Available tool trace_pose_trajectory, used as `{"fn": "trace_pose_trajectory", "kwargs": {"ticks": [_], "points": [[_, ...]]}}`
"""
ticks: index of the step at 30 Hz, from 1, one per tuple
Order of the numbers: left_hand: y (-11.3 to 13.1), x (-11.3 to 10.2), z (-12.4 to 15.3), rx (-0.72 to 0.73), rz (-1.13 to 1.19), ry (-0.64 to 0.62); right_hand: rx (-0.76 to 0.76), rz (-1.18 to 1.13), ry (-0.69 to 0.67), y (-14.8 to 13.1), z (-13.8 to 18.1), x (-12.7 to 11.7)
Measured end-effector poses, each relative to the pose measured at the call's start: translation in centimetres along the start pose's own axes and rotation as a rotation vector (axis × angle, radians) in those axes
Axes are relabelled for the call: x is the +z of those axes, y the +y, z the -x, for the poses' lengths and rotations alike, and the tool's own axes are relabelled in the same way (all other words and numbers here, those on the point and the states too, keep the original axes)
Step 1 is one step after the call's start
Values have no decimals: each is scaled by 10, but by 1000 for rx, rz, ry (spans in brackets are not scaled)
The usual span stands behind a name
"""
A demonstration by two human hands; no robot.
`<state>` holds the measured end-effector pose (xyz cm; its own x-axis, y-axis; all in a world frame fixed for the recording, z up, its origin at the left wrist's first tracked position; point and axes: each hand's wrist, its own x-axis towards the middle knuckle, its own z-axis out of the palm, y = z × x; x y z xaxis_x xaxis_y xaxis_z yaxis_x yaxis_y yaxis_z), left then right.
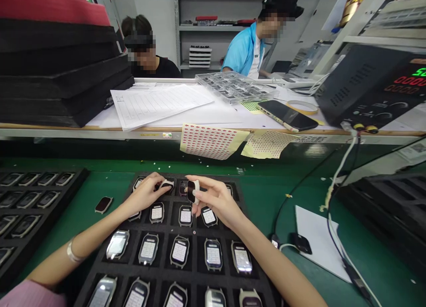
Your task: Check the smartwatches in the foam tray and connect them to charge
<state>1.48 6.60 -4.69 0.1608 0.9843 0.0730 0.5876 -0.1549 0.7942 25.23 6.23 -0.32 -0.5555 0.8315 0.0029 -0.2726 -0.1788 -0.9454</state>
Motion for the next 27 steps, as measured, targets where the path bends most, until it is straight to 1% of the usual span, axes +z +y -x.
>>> {"fn": "trace_pose_trajectory", "kwargs": {"ticks": [2,5,8,9,10,14,18,20,24,27], "points": [[8,-2,5,-1,158,-28,-14,-30,-3,1,-1,-1],[25,-1,13,-20,398,-109,-18,-56,-33,3,-2,-4],[37,3,18,-121,747,-146,-12,-52,-58,4,-2,-6],[38,5,19,-156,836,-144,-13,-48,-64,5,-2,-6],[38,6,19,-177,877,-137,-13,-43,-68,5,-2,-6],[35,11,21,-162,775,-114,-13,-19,-80,6,-2,-5],[35,9,25,-129,670,-112,-14,0,-79,7,-2,-4],[36,9,27,-94,579,-81,-13,7,-84,7,-1,-4],[33,11,29,23,398,10,0,31,-95,8,-1,-3],[32,13,30,39,365,4,9,59,-101,7,0,-3]]}}
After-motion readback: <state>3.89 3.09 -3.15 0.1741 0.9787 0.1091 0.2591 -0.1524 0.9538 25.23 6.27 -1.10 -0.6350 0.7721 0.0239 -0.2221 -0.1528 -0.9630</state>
